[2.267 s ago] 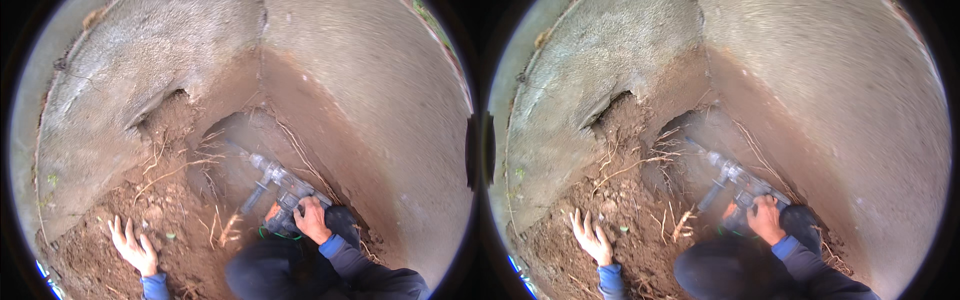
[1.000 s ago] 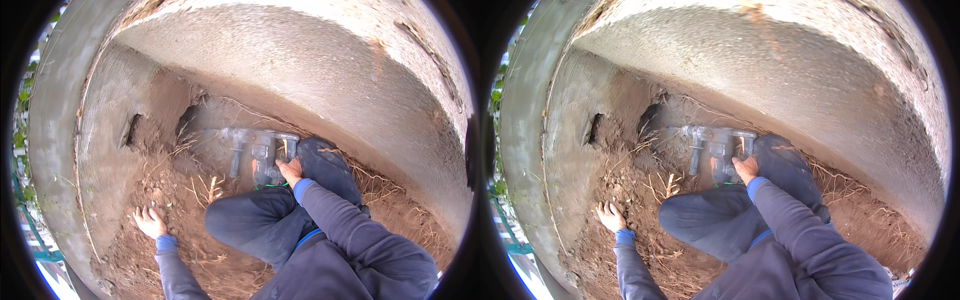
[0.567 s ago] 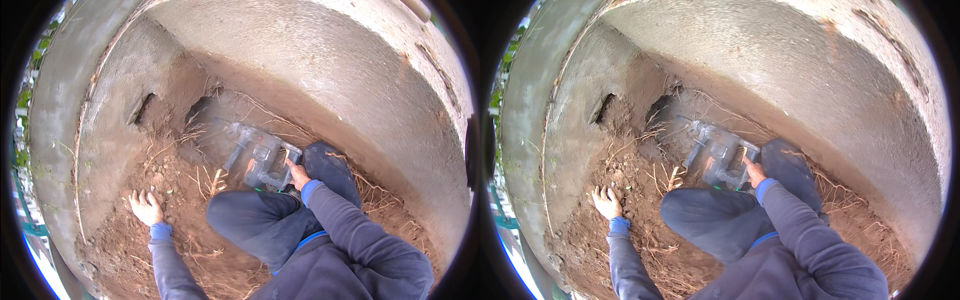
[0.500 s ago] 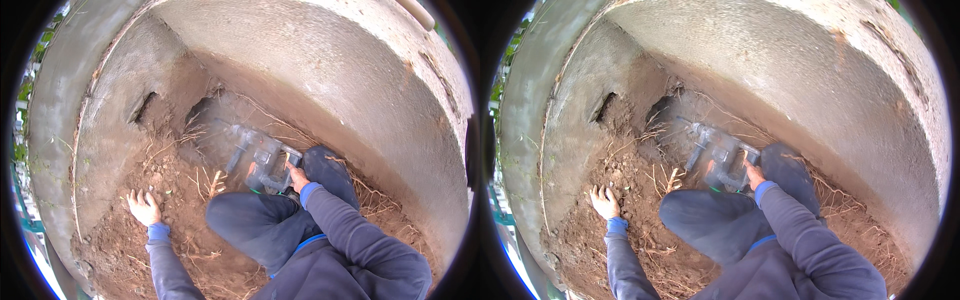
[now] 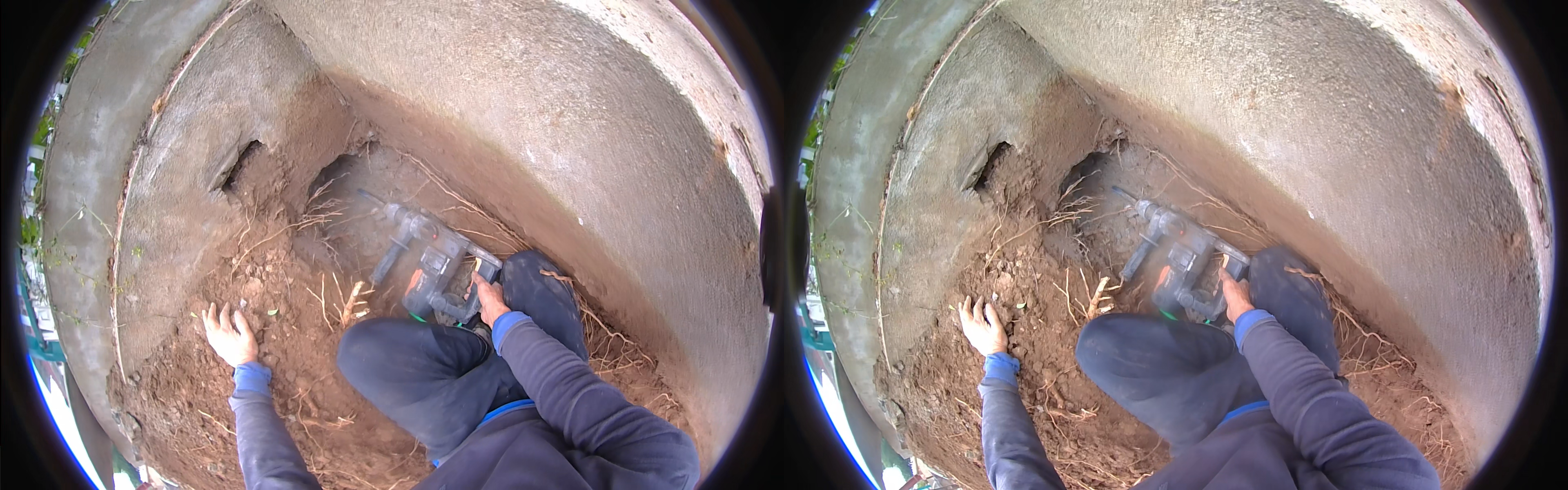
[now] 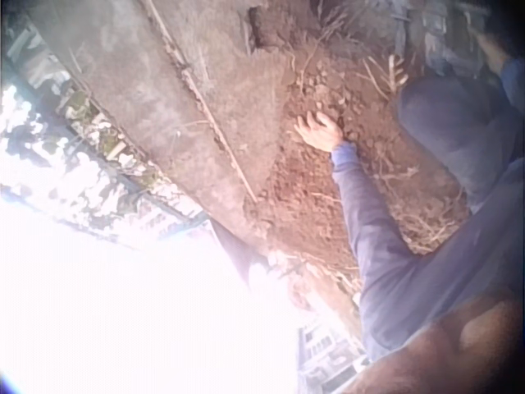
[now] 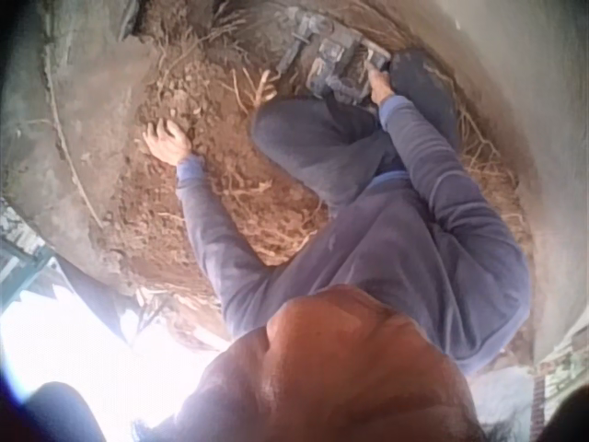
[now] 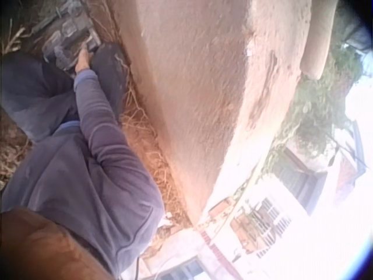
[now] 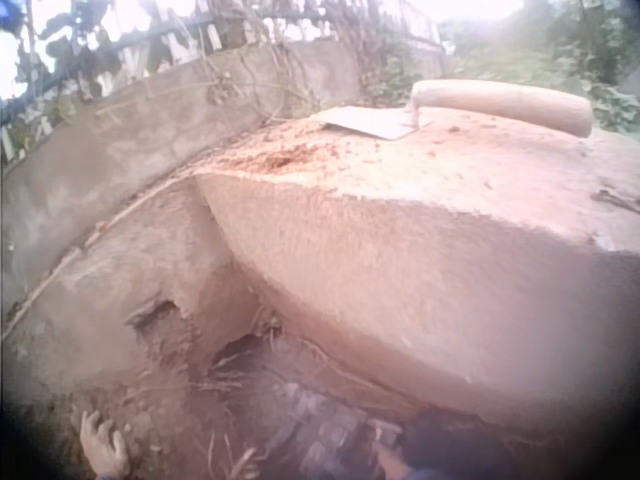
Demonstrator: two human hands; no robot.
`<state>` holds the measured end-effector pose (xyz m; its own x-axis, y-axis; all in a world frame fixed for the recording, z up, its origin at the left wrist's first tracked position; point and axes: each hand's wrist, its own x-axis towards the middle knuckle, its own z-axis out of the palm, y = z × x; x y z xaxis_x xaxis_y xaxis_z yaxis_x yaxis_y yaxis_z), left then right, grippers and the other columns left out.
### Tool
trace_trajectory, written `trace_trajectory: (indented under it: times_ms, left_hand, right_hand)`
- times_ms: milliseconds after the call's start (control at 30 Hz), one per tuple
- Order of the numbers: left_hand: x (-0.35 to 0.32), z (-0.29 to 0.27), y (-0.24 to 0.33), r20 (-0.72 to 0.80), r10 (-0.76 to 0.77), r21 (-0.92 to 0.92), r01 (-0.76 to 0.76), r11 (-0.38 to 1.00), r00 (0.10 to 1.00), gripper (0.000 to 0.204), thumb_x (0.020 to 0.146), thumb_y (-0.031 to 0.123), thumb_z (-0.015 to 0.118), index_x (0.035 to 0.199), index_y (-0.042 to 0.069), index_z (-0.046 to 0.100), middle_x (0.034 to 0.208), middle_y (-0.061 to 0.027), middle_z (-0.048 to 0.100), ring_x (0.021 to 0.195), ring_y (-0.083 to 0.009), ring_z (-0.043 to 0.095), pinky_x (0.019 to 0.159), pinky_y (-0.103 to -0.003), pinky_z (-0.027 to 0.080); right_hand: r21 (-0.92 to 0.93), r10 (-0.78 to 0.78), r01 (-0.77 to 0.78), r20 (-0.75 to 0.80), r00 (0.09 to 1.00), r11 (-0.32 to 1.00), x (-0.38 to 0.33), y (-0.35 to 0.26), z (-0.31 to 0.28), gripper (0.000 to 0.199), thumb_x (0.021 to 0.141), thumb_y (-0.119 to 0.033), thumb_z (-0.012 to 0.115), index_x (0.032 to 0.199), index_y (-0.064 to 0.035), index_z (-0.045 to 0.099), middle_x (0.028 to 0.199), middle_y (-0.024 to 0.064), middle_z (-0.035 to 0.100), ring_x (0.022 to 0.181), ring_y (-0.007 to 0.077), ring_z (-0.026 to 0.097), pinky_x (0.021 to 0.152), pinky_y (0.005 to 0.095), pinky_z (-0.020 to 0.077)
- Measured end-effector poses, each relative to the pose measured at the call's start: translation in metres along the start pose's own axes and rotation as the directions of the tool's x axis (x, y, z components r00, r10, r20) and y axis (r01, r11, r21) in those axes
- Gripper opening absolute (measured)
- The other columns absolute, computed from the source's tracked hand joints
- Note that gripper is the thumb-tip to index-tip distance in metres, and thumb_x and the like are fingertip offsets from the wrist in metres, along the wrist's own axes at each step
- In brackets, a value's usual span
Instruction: The person uses a jackhammer to break a section of a concrete wall or floor. They repeatedly strike the surface to create a hole and occasionally clear debris by hand.
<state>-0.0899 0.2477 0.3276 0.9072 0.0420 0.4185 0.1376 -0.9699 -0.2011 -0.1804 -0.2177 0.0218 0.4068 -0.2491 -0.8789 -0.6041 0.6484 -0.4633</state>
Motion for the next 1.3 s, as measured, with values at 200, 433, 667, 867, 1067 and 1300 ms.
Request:
trace_trajectory:
  times_ms: [200,433,667,867,1067,1300]
  left_hand:
    - [-0.001,-0.001,0.0,-0.01,0.016,-0.007,-0.016,1.0,1.0,0.041,0.094,0.03,0.058,0.121,0.002,0.07,0.142,-0.0208,0.056,0.139,-0.0424,0.042,0.116,-0.051,0.034]
    - [0.001,-0.002,0.0,-0.008,0.03,-0.034,-0.031,0.999,1.0,0.042,0.095,0.031,0.056,0.121,0.001,0.07,0.141,-0.0225,0.055,0.138,-0.044,0.043,0.116,-0.051,0.034]
    - [-0.001,0.001,-0.003,0.004,0.014,-0.013,-0.014,1.0,1.0,0.042,0.095,0.032,0.055,0.122,0.002,0.07,0.142,-0.0225,0.055,0.139,-0.0426,0.043,0.117,-0.051,0.033]
    - [0.003,0.013,-0.019,0.017,0.053,-0.014,-0.053,0.999,0.998,0.041,0.096,0.03,0.054,0.121,0.001,0.07,0.141,-0.0241,0.055,0.137,-0.0428,0.045,0.117,-0.05,0.033]
    - [0.002,0.016,-0.025,0.011,0.092,0.032,-0.092,0.995,0.996,0.043,0.099,0.033,0.053,0.123,0.002,0.069,0.143,-0.0223,0.054,0.137,-0.042,0.045,0.116,-0.05,0.035]
    - [0.004,0.012,-0.019,0.0,0.079,0.029,-0.079,0.996,0.997,0.043,0.099,0.033,0.052,0.123,0.003,0.07,0.142,-0.0216,0.056,0.138,-0.0417,0.044,0.116,-0.05,0.035]
  right_hand:
    - [0.15,0.022,-0.021,-0.008,1.0,0.988,-0.022,-0.015,0.007,0.035,0.087,-0.03,0.077,0.109,-0.007,0.065,0.091,0.0096,0.065,0.074,0.0243,0.065,0.065,0.0384,0.056]
    - [0.188,0.085,-0.088,0.023,0.996,0.978,-0.02,-0.016,0.007,0.043,0.08,-0.032,0.082,0.112,-0.0097,0.066,0.094,0.0092,0.066,0.075,0.0243,0.066,0.067,0.0402,0.0544]
    - [0.054,0.017,-0.017,0.009,1.0,0.998,0.002,-0.001,0.009,0.041,0.078,-0.032,0.083,0.105,-0.0056,0.067,0.085,0.0093,0.065,0.071,0.0223,0.065,0.064,0.042,0.0542]
    - [-0.895,-0.344,0.177,0.028,0.938,0.409,-0.053,-0.013,0.008,0.055,0.08,-0.03,0.077,0.116,0.0088,0.064,0.102,0.0258,0.071,0.087,0.0446,0.069,0.079,0.0466,0.0567]
    - [-0.791,-0.604,0.612,0.495,0.625,-0.014,-0.124,-0.042,0.002,0.07,0.081,-0.02,0.074,0.139,0.005,0.044,0.13,0.0281,0.054,0.112,0.0436,0.06,0.095,0.0477,0.0511]
    - [-0.719,-0.752,0.683,0.521,0.404,-0.131,-0.116,-0.048,0.01,0.074,0.077,-0.015,0.074,0.142,0.0055,0.043,0.139,0.0274,0.044,0.123,0.0459,0.051,0.103,0.0477,0.0462]
